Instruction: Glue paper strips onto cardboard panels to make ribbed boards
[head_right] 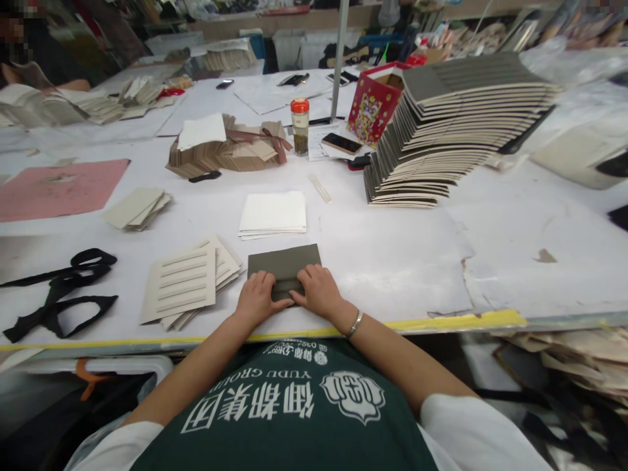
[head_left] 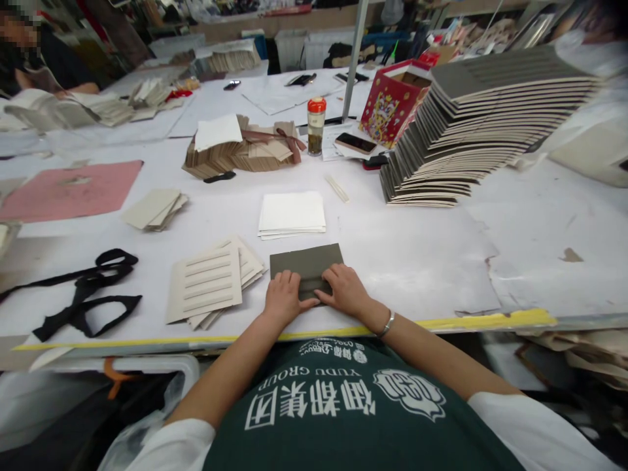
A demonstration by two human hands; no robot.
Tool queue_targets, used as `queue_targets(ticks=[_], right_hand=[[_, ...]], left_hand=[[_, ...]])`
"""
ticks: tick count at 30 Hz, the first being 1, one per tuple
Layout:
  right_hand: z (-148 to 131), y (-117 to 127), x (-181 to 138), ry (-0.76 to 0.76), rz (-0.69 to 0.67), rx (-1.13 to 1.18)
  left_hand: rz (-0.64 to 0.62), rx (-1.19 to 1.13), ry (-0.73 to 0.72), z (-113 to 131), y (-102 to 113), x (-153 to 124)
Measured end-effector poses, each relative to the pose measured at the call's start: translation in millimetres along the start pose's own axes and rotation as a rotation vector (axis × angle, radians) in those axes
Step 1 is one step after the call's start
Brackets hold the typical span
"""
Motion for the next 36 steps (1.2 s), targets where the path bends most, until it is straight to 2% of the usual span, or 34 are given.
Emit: queue_targets(ticks=[3, 5, 8, 12, 14, 19, 21, 24, 27, 30, 32, 36], right_hand=[[-10.0, -2.4, 5.3, 0.103, 0.04, 0.017], [-11.4, -7.5, 6.4, 0.122, 0.042, 0.04], [-5.0, -11.2, 6.1, 0.063, 0.04, 0.036], [9.5, -4.5, 6.9, -0.075, 0.059, -0.03], [12.2, -2.6, 10.4, -0.095, 0.053, -0.066], [-0.9, -7.5, 22.5, 0.04, 0.062, -0.055], [-3.6, -11.4, 25.0, 0.064, 0.056, -0.043], [3.7, -11.6, 26.4, -0.005, 0.052, -0.077], [14.3, -4.2, 27.2, -0.085, 0.068, -0.15], [18.5, 0.5, 32.0, -0.102, 0.066, -0.171], [14.2, -0.9, 37.5, -0.053, 0.066, -0.127], [2.3, -12.4, 46.8, 0.047, 0.069, -0.036]], left_hand=[[0.042, -0.059, -0.124, 12.8, 0.5, 3.4], [0.065, -0.08, -0.136, 16.0, -2.0, 2.7], [0.08, -0.051, -0.061, 9.4, -4.2, 1.4], [0.068, 0.005, 0.049, -8.8, 0.2, 3.9], [0.073, 0.028, 0.07, -13.5, 2.7, 7.7], [0.14, 0.017, -0.121, 9.2, -1.0, 20.5], [0.133, 0.011, -0.14, 12.8, -5.4, 23.9], [0.115, 0.029, -0.067, 0.8, -4.9, 23.8], [0.129, 0.081, 0.023, -18.9, 4.9, 18.6], [0.133, 0.121, 0.079, -28.4, 10.8, 17.8], [0.149, 0.093, 0.037, -21.6, 9.6, 23.1], [0.181, 0.013, -0.164, 5.4, -1.8, 38.0]])
Point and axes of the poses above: each hand's wrist, its own x-axis towards the middle knuckle, its own y-axis out of the back of the hand, z = x × y, the point moved 8 cm from there along x, towards the middle knuckle, and after that the axes turned 3 degrees about -y, right-handed, at the moved point
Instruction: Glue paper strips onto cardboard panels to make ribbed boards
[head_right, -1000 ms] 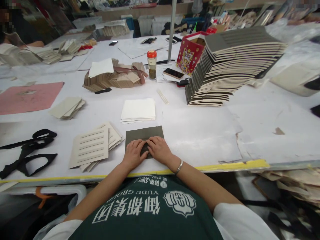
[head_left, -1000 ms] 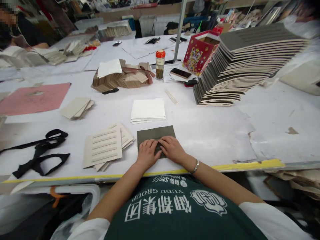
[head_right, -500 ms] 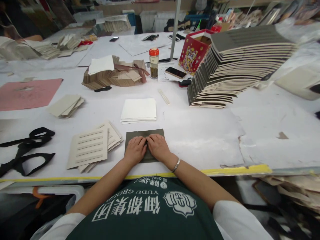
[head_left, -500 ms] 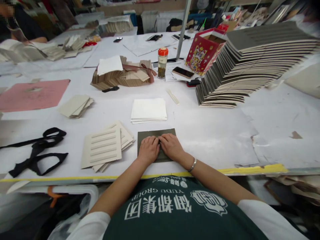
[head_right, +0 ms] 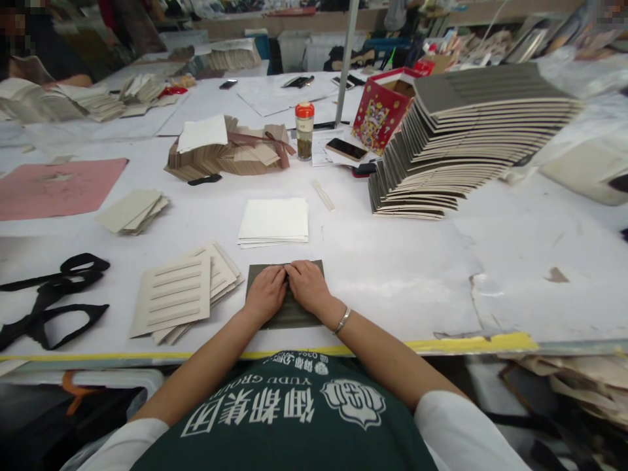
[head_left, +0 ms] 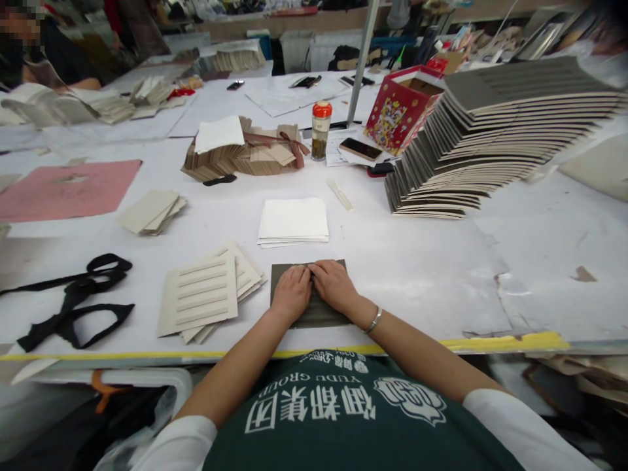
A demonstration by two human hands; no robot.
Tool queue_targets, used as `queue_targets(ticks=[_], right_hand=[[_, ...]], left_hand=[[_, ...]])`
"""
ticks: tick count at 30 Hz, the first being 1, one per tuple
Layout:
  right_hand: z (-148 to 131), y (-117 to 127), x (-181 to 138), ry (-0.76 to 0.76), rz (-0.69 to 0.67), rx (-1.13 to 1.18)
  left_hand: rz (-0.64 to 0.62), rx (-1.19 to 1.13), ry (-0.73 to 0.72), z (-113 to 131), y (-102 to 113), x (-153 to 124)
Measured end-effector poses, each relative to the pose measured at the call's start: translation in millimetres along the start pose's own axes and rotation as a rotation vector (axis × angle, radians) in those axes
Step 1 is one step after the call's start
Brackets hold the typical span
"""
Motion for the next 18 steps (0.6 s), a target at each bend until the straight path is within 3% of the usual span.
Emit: queue_targets(ticks=[3, 7, 15, 18], right_hand=[[2.1, -7.8, 1.7, -0.037, -0.018, -0.02], [14.7, -2.7, -1.9, -0.109, -0.014, -0.079], [53.4, 8.8, -26.5, -0.109, -0.063, -0.142], [51.7, 11.5, -40.4, -0.072, -0.108, -0.263]], left_hand=[[-0.004, 0.001, -0.002, -2.3, -6.1, 2.6], [0.004, 0.059, 0.061, -19.9, 1.9, -7.3], [-0.065, 0.101, 0.149, -26.7, -1.6, -15.7], [-0.07, 0.071, 0.179, -27.3, -5.2, -17.7]])
Point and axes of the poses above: each hand's wrist, its own x-axis towards the middle knuckle, its own y-axis out of the back of the hand, z = x × y, the point moved 8 cm from there along x, towards the middle knuckle, and after that the axes turned 3 degrees about -y, right-handed, at the moved point
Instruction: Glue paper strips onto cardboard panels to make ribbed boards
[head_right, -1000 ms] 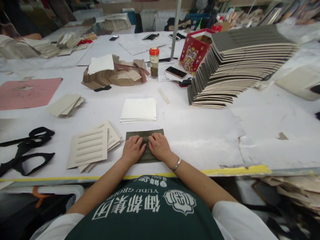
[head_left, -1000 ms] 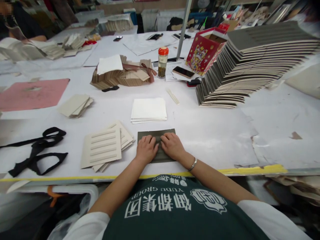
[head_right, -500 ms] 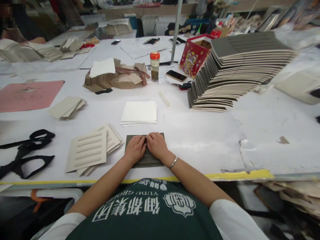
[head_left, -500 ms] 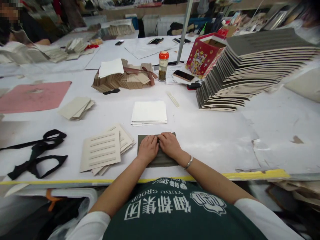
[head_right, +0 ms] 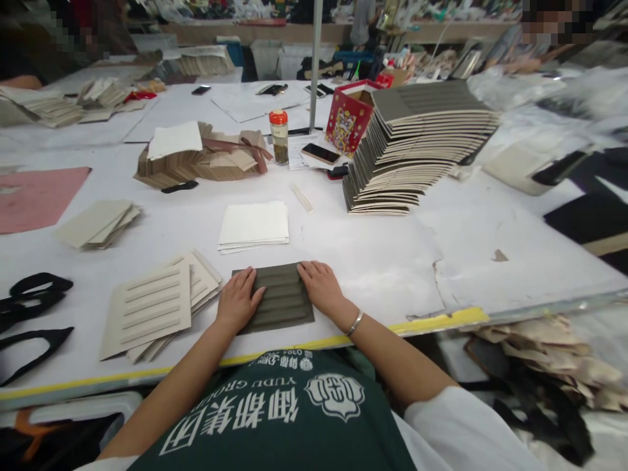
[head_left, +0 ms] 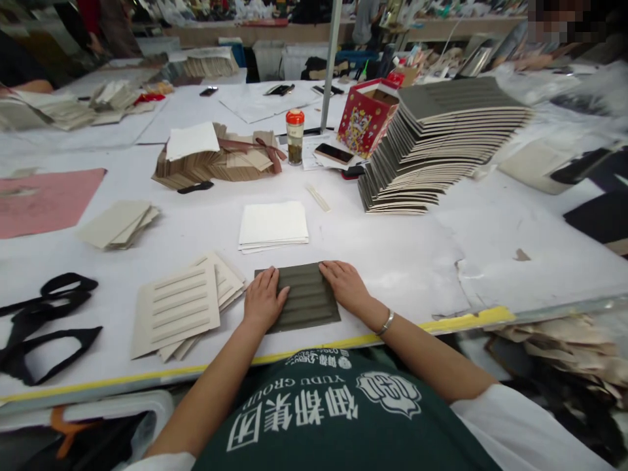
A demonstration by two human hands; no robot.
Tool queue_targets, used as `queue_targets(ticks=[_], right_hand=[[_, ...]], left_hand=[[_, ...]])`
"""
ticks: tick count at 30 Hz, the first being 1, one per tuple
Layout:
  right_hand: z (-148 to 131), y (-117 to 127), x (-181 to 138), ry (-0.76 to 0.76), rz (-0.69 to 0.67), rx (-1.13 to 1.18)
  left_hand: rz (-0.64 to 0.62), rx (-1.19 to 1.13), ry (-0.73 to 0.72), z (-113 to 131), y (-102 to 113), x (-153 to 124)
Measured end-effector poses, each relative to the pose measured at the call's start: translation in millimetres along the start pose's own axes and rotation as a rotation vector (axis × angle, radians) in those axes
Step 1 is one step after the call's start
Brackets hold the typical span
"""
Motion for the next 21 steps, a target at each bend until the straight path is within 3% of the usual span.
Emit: queue_targets(ticks=[6, 11, 14, 18, 21], right_hand=[[-32.7, 5.9, -40.8, 0.053, -0.044, -0.149], [-32.8, 16.4, -60.3, 0.014, -0.126, -0.02], [-7.8, 25.6, -27.2, -0.054, -0.163, 0.082], [37.3, 33.5, 62.6, -0.228, -0.065, 0.048], [59.4, 20.0, 131.5, -0.35, -0.042, -0.001]], left_hand=[[-0.023, 0.016, 0.049, -1.3, -1.7, -2.0], [-0.048, 0.028, 0.006, -1.5, -2.4, -5.0], [-0.06, 0.022, -0.055, -1.7, -5.4, -10.3], [-0.113, 0.003, -0.067, -3.3, -8.8, -19.0], [-0.201, -0.045, -0.047, -3.0, -8.4, -24.1]])
Point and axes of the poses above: each hand's wrist, its own x-axis towards the middle knuckle, its own y-axis out of the back of the hand, z = x × y, the point moved 8 cm from there along x, towards the middle knuckle, and after that the axes turned 3 degrees about -y, right-handed, at the moved point
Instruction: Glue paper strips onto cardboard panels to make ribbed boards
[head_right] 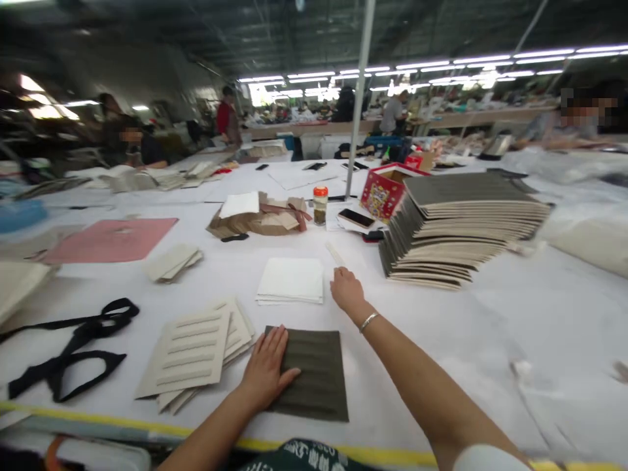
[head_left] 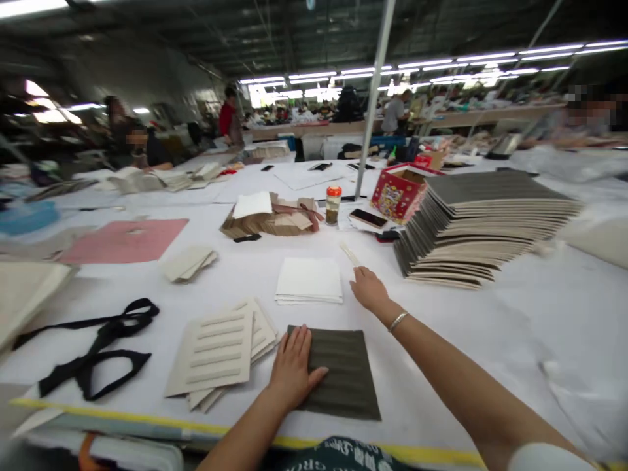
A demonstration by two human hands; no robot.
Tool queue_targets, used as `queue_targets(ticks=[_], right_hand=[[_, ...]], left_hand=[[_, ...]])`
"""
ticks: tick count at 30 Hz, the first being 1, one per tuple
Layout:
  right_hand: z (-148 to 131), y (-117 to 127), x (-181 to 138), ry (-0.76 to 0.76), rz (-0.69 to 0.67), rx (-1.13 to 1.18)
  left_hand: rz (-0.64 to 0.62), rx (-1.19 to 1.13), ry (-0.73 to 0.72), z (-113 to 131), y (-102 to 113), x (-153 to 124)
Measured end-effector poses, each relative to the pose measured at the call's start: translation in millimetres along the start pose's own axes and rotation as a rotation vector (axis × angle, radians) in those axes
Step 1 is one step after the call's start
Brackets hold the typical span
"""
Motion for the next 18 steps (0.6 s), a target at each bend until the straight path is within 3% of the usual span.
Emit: queue_targets(ticks=[3, 7, 14, 18], right_hand=[[-5.5, -20.2, 52.1, -0.085, -0.001, -0.029], [-6.2, -42.6, 81.7, -0.092, -0.033, -0.07], [27.0, -44.0, 67.4, -0.236, -0.216, 0.192], [61.0, -27.8, 31.8, -0.422, -0.204, 0.642]], left_hand=[[-0.09, -0.068, 0.006, 1.1, 1.3, -2.8], [-0.172, -0.156, 0.006, 2.3, 1.9, -5.6], [-0.183, -0.175, 0.023, 9.1, 5.2, 4.4], [-0.185, -0.067, 0.048, 12.1, 3.6, 13.7]])
Point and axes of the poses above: each hand's wrist, its own x-axis towards the middle knuckle, its own y-axis out of the back of the hand, z = x × y, the point moved 8 cm from there along x, towards the middle knuckle, and after that the axes turned 3 degrees about -y, right-handed, at the moved point
